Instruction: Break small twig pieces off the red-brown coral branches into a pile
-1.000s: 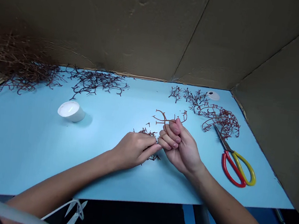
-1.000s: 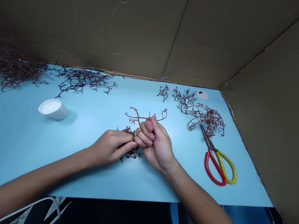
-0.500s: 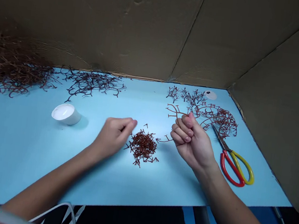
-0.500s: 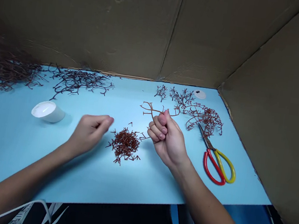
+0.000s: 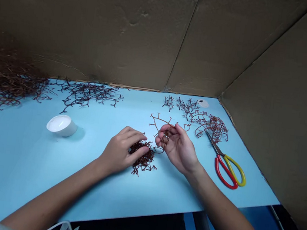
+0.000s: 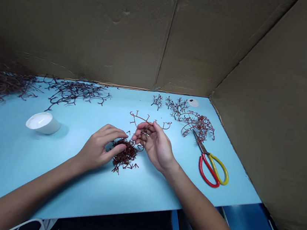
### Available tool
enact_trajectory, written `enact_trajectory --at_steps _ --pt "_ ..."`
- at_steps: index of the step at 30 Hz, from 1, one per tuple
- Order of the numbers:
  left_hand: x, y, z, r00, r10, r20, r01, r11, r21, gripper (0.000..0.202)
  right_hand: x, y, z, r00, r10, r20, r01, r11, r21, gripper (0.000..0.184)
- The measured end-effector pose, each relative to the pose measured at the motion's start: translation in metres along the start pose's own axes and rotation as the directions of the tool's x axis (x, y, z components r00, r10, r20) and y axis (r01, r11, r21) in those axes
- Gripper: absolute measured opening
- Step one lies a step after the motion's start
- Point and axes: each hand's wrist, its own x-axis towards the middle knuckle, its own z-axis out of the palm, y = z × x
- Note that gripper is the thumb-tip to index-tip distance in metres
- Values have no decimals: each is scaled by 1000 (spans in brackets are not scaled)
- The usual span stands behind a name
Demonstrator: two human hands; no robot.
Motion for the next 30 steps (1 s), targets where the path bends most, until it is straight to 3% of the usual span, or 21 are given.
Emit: enact_trajectory --at_steps 4,6,7,9,11,13,16,20,25,28,30 --pt "6 7 -2 973 -230 -24 222 958 -182 27 0 4 3 995 -84 49 88 992 -87 38" --pt "11 13 -4 960 -274 -54 253 935 -248 37 1 8 4 988 -130 81 142 976 -166 39" --pt "15 16 -6 967 -240 -92 215 951 -222 48 1 10 4 985 -139 100 157 965 -209 41" --pt "21 23 -13 988 -42 -147 39 999 -25 72 0 14 3 981 -135 140 171 941 -293 46" --pt "27 29 -21 977 205 -65 -183 952 243 75 -1 15 2 975 -124 187 188 906 -379 51" --pt "33 35 -27 935 343 87 -348 847 401 60 -3 14 3 966 -131 224 222 864 -452 53" --pt "39 39 -29 898 398 188 -440 781 444 42 -6 11 4 948 -199 247 304 796 -524 55" --pt "44 38 -26 868 467 171 -492 758 428 30 -9 8 6 925 -232 302 370 729 -576 63" --pt "43 40 -24 890 423 171 -455 795 402 32 -12 7 6 906 -258 335 418 667 -617 57" --pt "41 43 -19 897 388 211 -441 773 456 40 -14 8 6 908 -291 303 420 641 -643 42" --pt "39 42 -17 908 349 231 -419 755 504 44 -14 10 6 894 -347 284 442 579 -684 29"
